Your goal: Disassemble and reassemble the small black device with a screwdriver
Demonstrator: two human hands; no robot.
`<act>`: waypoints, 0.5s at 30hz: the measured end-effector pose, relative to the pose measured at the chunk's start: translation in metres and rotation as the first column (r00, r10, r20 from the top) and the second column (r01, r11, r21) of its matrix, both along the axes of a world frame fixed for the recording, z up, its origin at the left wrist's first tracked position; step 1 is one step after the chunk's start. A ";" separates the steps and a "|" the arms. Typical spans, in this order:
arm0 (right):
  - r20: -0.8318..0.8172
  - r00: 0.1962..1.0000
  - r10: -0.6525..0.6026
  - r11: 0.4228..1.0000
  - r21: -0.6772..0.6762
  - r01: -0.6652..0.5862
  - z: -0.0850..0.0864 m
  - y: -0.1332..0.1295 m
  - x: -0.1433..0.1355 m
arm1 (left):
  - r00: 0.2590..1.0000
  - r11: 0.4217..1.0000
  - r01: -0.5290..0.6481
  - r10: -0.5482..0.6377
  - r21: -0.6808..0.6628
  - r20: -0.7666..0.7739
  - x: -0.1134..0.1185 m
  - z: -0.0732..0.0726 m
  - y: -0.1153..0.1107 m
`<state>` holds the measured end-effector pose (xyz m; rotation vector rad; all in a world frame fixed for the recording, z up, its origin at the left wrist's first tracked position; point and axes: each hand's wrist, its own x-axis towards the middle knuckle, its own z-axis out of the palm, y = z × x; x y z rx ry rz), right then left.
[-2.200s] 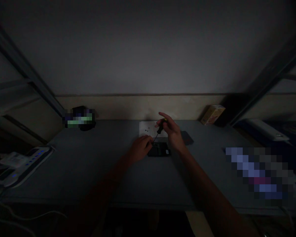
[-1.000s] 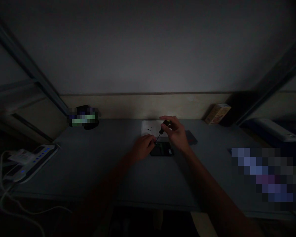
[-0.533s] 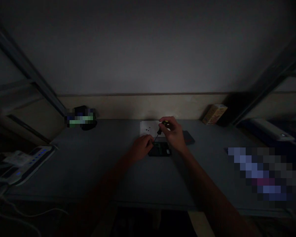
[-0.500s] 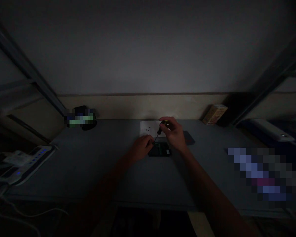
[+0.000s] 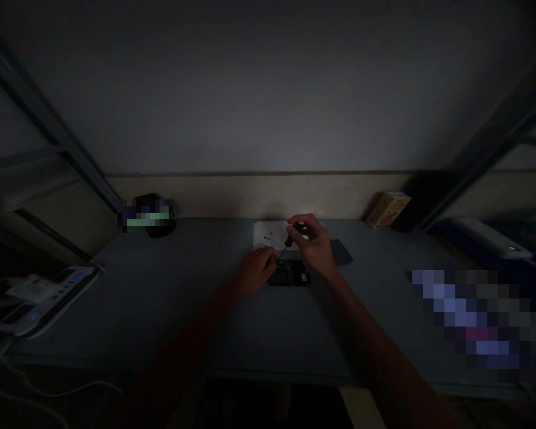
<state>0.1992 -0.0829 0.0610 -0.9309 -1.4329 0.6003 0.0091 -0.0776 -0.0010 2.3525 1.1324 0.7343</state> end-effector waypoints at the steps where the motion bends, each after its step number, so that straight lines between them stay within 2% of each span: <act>1: -0.009 1.000 0.010 1.000 -0.015 -0.010 0.000 0.001 0.001 | 1.000 1.000 0.002 -0.002 0.000 0.003 0.000 0.000 0.000; 7: -0.120 0.970 0.212 0.972 -0.077 -0.222 -0.007 0.006 0.006 | 1.000 1.000 0.006 -0.006 -0.001 0.002 0.000 -0.001 0.000; 9: -0.083 0.982 0.169 0.982 -0.070 -0.175 -0.011 0.007 0.004 | 1.000 1.000 0.005 -0.005 0.004 0.003 0.000 -0.001 0.000; 13: 0.015 0.999 -0.047 0.999 0.024 0.047 -0.014 0.007 -0.001 | 1.000 1.000 0.005 -0.005 -0.001 0.007 0.000 -0.002 0.001; 15: 0.031 0.994 -0.107 0.992 0.074 0.104 -0.013 0.006 -0.002 | 1.000 1.000 0.009 -0.009 -0.005 0.009 0.001 -0.001 0.001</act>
